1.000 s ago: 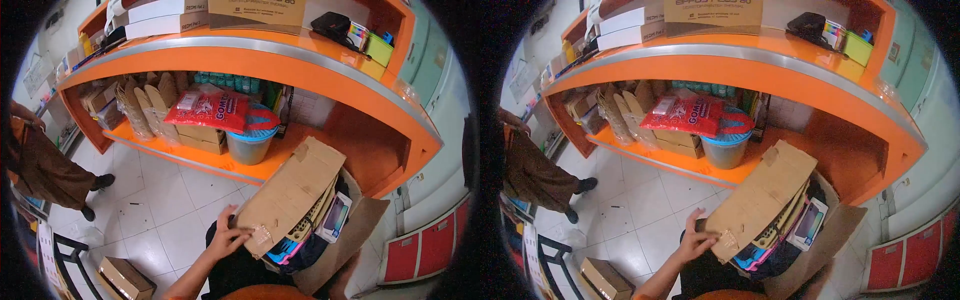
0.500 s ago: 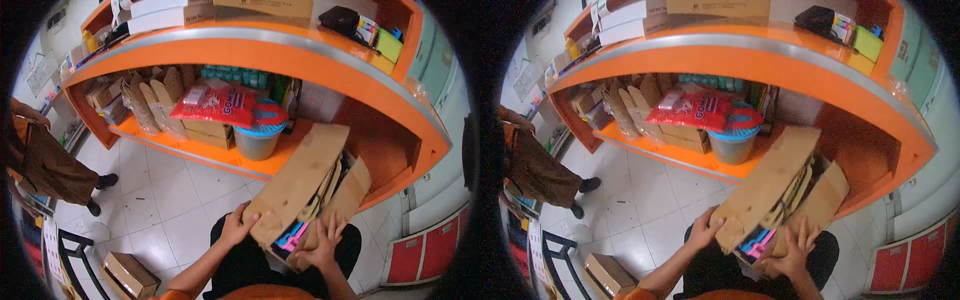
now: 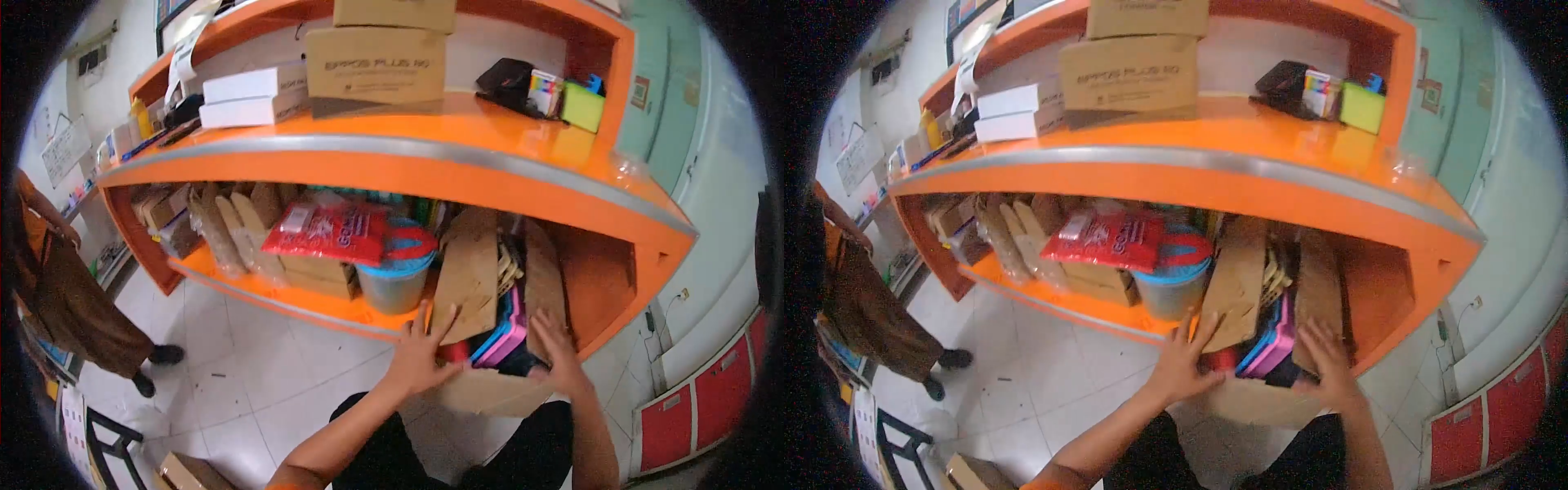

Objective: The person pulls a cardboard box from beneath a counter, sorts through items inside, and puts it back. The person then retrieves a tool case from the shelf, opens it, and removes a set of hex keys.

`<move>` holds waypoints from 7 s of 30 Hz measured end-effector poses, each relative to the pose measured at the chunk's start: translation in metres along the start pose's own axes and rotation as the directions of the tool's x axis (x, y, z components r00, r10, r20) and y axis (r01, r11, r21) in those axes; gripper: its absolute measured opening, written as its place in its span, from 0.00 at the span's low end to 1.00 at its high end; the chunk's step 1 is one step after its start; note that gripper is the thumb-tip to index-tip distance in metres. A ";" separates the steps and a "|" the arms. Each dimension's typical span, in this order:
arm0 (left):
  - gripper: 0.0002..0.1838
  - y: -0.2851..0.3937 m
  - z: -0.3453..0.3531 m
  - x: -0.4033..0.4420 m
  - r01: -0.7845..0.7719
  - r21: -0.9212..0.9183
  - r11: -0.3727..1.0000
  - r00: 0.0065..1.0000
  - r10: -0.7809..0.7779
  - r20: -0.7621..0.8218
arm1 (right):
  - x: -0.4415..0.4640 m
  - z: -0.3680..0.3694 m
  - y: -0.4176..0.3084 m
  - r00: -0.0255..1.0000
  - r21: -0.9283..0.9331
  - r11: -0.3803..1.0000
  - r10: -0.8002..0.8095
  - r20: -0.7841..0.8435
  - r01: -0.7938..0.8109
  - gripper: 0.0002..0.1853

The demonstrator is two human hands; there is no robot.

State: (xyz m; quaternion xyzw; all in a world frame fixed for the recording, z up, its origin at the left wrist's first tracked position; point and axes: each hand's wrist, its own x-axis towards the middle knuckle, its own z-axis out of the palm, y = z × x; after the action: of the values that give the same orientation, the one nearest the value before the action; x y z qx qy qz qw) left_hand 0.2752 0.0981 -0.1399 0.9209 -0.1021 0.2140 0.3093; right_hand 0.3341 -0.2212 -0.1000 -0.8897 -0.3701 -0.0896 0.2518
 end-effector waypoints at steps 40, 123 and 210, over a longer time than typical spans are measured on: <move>0.47 0.073 0.055 0.074 -0.210 -0.374 0.903 0.899 0.027 -0.438 | 0.118 0.049 -0.026 0.959 0.011 0.965 0.260 -0.109 -0.260 0.57; 0.36 -0.036 0.051 0.099 -0.157 -0.188 0.969 0.960 0.195 0.202 | -0.053 0.121 0.056 0.355 0.858 0.288 0.925 -0.135 -0.424 0.39; 0.51 -0.003 0.068 0.051 -0.134 -0.344 0.930 0.984 0.083 -0.158 | 0.049 0.034 0.018 0.991 -0.550 0.831 0.010 -0.132 -0.082 0.75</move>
State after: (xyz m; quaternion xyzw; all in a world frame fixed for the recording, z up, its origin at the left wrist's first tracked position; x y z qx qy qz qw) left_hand 0.3443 0.0556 -0.1670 0.8261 -0.1677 0.2733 0.4635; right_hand 0.3803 -0.1845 -0.1188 -0.9258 -0.2904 -0.2416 0.0081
